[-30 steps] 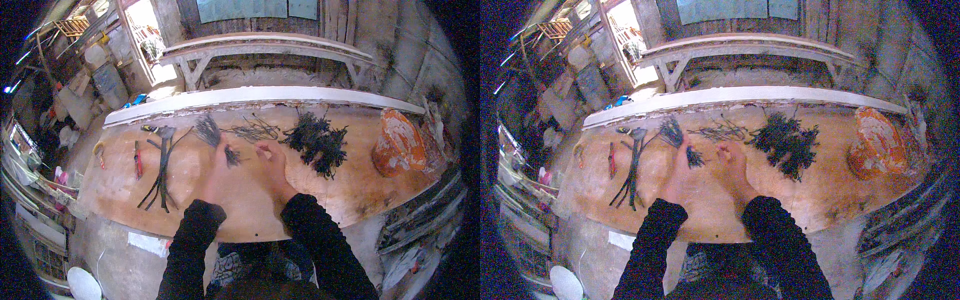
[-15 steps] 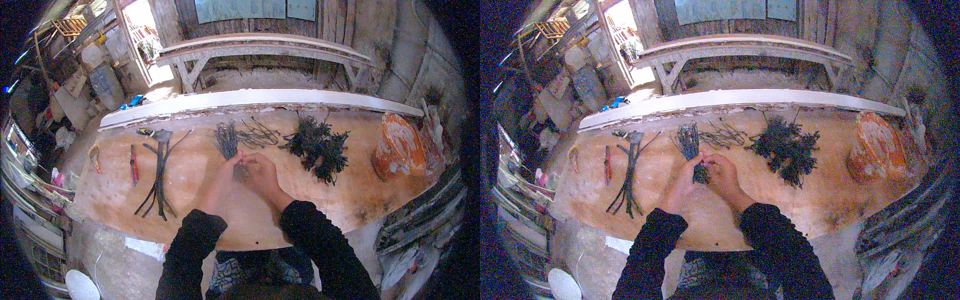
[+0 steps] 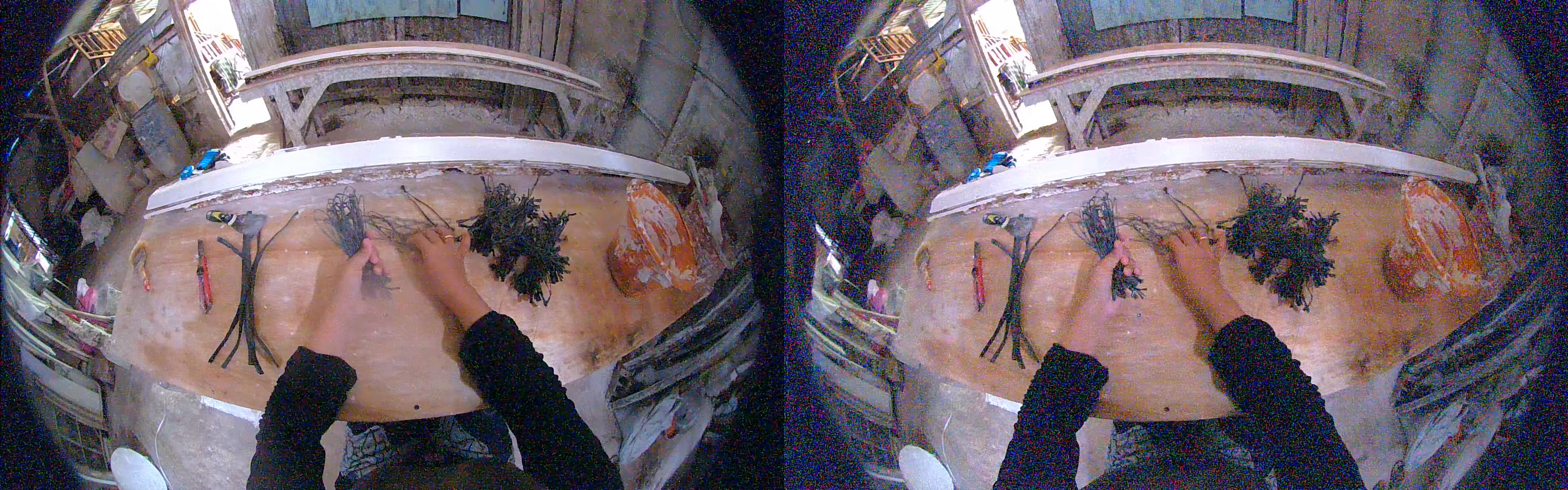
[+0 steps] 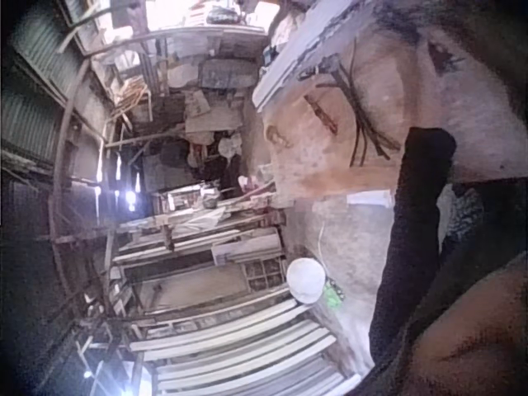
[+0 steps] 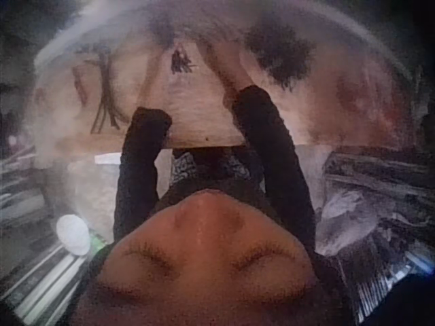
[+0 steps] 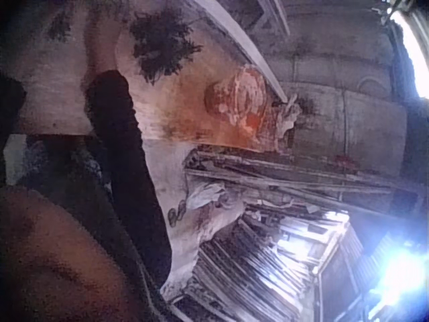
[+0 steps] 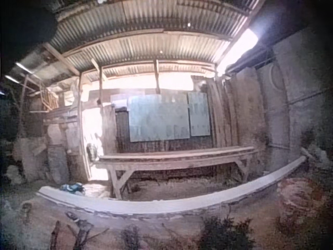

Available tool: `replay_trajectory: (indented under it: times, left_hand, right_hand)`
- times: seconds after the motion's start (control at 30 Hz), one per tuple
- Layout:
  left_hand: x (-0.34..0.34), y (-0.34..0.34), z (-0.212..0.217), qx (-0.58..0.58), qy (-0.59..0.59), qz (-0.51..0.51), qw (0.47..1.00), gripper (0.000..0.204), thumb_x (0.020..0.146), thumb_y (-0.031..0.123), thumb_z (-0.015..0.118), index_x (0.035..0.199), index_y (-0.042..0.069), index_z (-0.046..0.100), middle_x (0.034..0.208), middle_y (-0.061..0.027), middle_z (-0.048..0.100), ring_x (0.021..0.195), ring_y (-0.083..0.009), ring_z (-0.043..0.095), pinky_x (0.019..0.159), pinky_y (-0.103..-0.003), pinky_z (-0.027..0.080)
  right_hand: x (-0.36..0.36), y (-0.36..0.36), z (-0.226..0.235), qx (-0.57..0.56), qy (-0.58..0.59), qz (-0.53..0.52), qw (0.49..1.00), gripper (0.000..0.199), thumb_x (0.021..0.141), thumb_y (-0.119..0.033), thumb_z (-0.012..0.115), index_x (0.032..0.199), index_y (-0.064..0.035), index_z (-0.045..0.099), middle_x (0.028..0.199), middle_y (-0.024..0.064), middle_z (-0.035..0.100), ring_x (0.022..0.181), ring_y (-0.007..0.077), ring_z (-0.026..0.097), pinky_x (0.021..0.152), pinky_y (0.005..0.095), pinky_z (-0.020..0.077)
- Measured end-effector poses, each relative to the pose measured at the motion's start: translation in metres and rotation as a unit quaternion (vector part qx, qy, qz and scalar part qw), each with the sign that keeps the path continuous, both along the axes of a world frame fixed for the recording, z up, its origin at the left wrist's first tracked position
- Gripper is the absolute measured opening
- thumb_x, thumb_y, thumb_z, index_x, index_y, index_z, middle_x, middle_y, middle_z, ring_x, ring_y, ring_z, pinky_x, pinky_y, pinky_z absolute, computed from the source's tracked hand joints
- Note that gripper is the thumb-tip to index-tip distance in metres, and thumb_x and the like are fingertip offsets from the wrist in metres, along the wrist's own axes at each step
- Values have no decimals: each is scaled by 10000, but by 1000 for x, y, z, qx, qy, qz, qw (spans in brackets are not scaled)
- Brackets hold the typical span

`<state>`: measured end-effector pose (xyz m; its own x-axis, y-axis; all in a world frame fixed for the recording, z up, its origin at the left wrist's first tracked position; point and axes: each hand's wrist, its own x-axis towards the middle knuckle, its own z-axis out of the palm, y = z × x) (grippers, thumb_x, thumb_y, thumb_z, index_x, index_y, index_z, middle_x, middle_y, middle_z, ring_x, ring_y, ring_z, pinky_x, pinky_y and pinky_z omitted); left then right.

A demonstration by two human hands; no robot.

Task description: The person sorts and bundles thin black strips on a wooden workbench. They gather the strips into small bundles, tie them, and place the finished bundles to the right side of the table. The person also handles longer flat strips, folding and arranging them separately.

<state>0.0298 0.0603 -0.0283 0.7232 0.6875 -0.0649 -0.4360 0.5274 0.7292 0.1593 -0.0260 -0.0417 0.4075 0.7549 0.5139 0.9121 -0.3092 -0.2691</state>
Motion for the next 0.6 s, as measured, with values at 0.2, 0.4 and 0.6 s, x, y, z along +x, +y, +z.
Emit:
replay_trajectory:
  times: [0.2,0.4,0.6]
  left_hand:
    - [-7,13,3,-19,8,47,999,282,825,240,507,1054,92,438,623,14,418,557,-106,456,553,-298,445]
    - [-13,20,6,4,28,47,998,325,811,237,532,1069,63,439,614,8,435,545,-116,472,527,-296,453]
    - [-11,13,4,40,63,64,995,319,804,252,543,1042,58,456,761,-28,497,545,-112,480,525,-292,458]
  right_hand:
    - [-2,-13,23,25,94,1,995,129,635,-127,605,757,-167,608,847,12,557,907,205,475,833,449,226]
    - [8,-19,26,222,175,-19,959,73,670,-75,616,740,-88,600,754,40,538,800,164,488,767,323,320]
    - [2,-16,20,279,325,95,899,84,710,-62,608,787,-34,591,716,20,522,675,105,466,626,217,377]
